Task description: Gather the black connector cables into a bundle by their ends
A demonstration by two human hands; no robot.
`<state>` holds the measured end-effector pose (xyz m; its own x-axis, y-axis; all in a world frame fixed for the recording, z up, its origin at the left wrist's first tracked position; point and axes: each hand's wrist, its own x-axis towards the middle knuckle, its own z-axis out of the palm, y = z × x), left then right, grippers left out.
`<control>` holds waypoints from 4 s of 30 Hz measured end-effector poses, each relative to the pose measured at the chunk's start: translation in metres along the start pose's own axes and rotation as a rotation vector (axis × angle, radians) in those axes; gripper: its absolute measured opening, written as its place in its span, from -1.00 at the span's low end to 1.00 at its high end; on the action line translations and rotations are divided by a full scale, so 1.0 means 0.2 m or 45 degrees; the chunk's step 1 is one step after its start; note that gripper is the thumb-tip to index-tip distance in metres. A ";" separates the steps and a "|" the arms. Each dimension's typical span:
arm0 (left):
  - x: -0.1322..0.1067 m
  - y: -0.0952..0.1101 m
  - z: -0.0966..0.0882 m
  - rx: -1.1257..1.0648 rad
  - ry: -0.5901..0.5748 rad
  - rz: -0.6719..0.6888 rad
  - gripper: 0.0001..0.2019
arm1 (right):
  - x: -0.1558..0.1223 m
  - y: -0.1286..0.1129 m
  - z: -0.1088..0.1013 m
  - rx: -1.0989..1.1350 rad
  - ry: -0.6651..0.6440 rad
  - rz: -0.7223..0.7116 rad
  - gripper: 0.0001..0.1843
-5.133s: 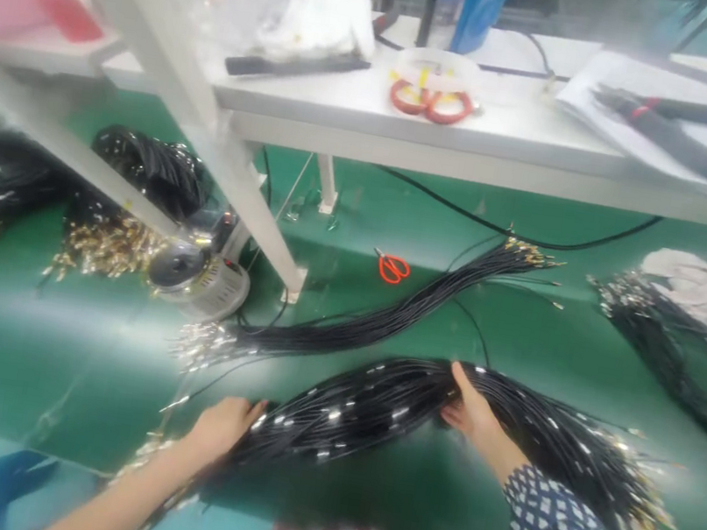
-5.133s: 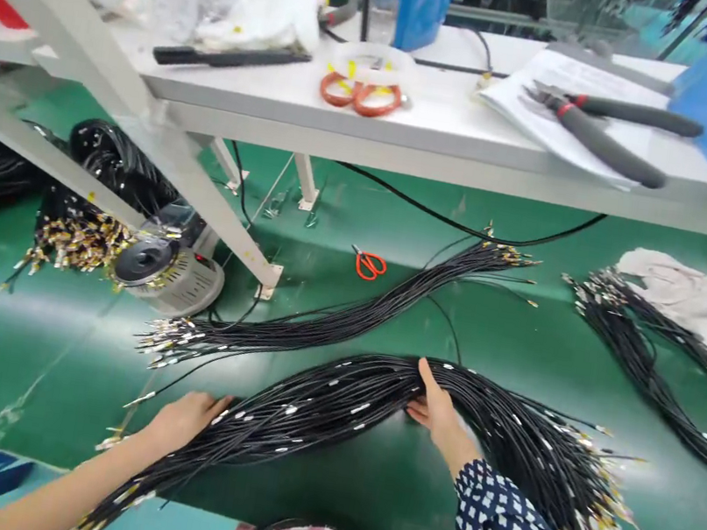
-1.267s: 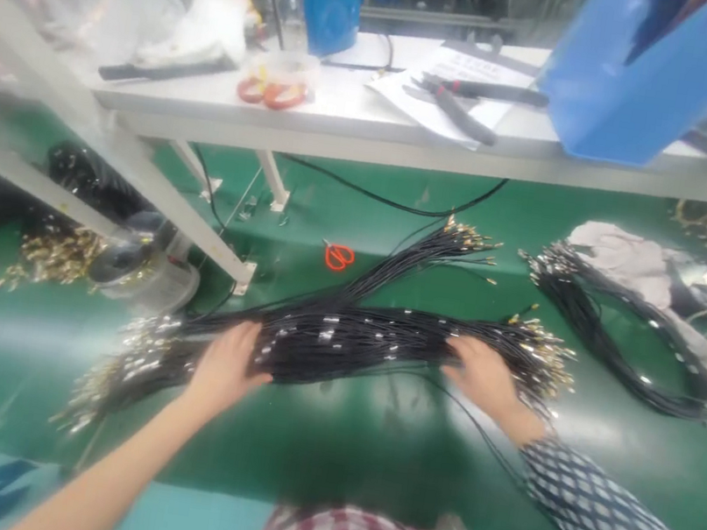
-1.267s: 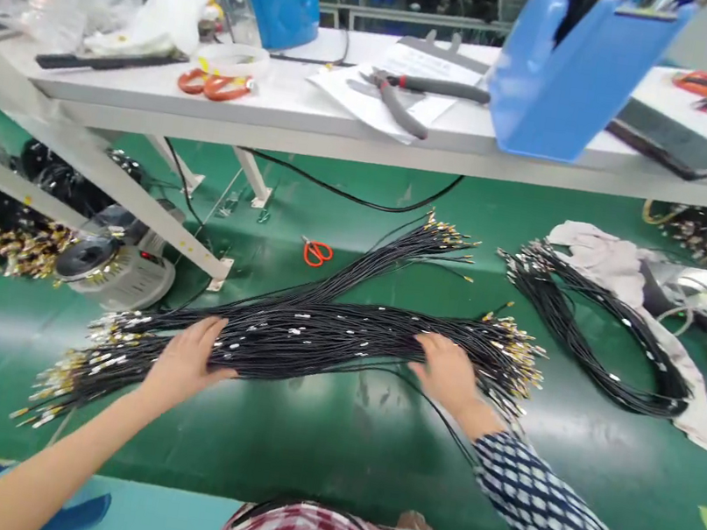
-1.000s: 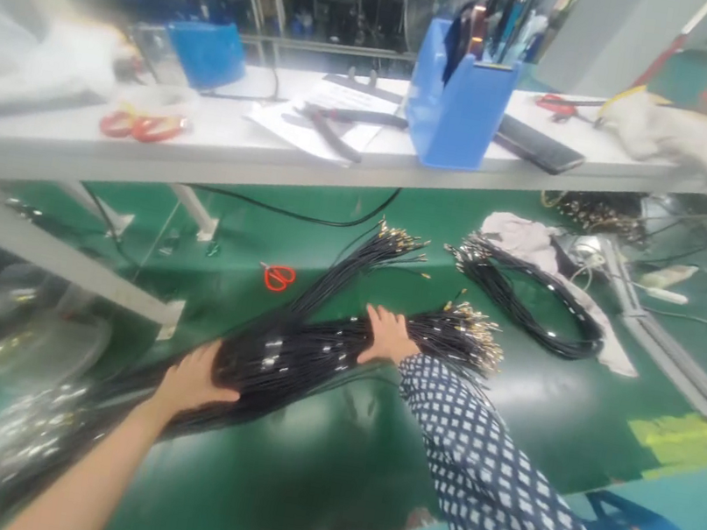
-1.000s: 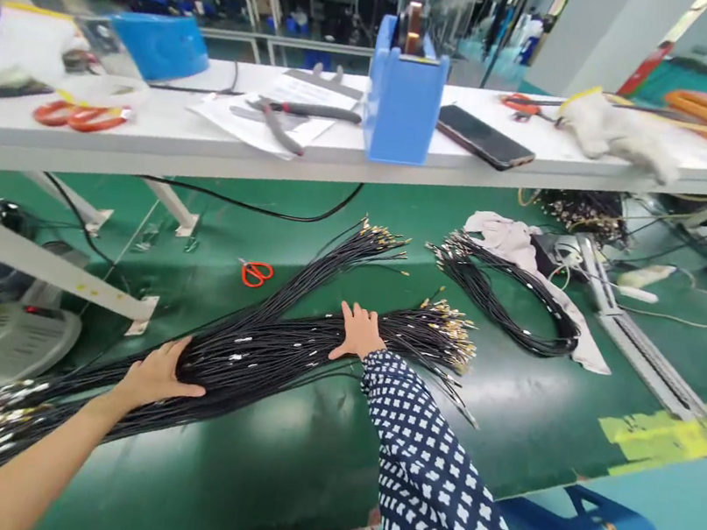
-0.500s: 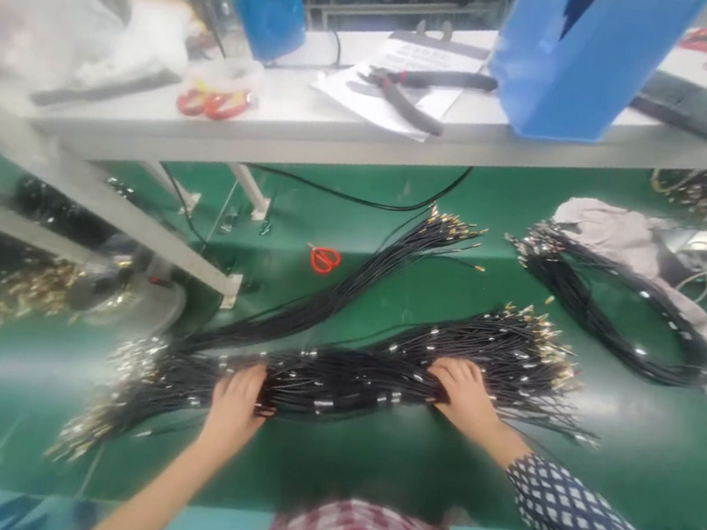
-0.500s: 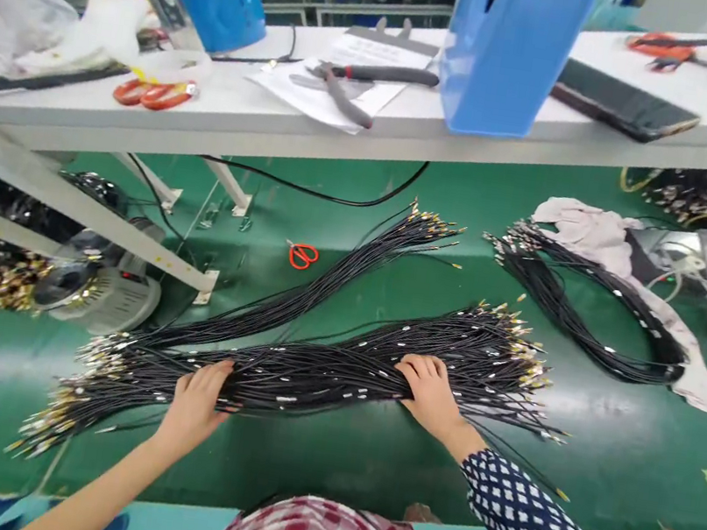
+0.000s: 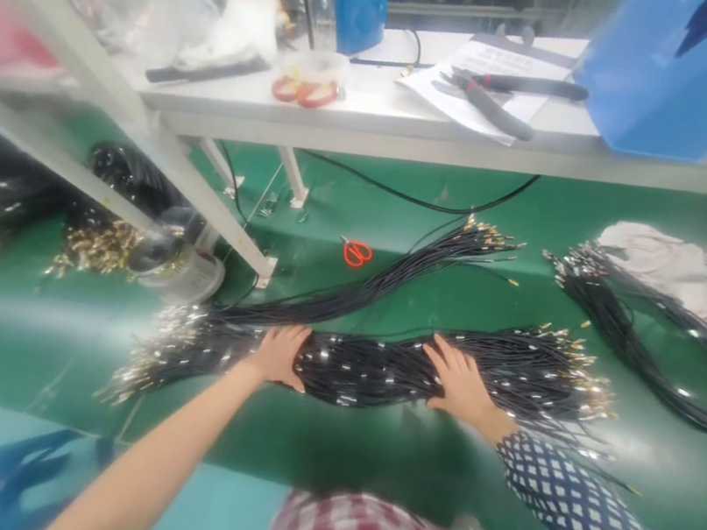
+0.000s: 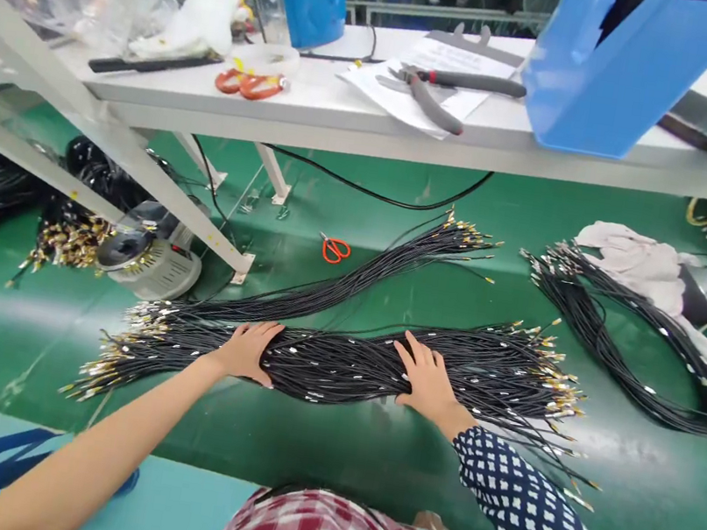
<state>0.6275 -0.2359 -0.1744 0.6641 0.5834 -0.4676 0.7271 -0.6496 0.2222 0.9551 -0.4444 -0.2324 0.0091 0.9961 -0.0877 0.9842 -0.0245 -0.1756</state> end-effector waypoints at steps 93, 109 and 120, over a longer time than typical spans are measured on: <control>-0.09 0.10 0.21 0.400 0.464 0.042 -0.31 | 0.59 0.38 -0.39 -0.018 0.036 -0.121 -0.53; -0.27 0.31 0.39 0.170 0.223 0.107 -0.60 | 0.06 -0.15 -0.08 0.205 -0.197 -0.058 -0.30; 0.00 0.41 0.33 0.047 0.278 0.305 -0.15 | 0.18 -0.42 -0.04 0.607 -0.301 -0.050 -0.68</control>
<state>0.6749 -0.3222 -0.2131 0.8399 0.5004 -0.2102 0.5418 -0.7957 0.2708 0.8740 -0.4050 -0.2140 -0.1204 0.9521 -0.2810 0.7927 -0.0782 -0.6046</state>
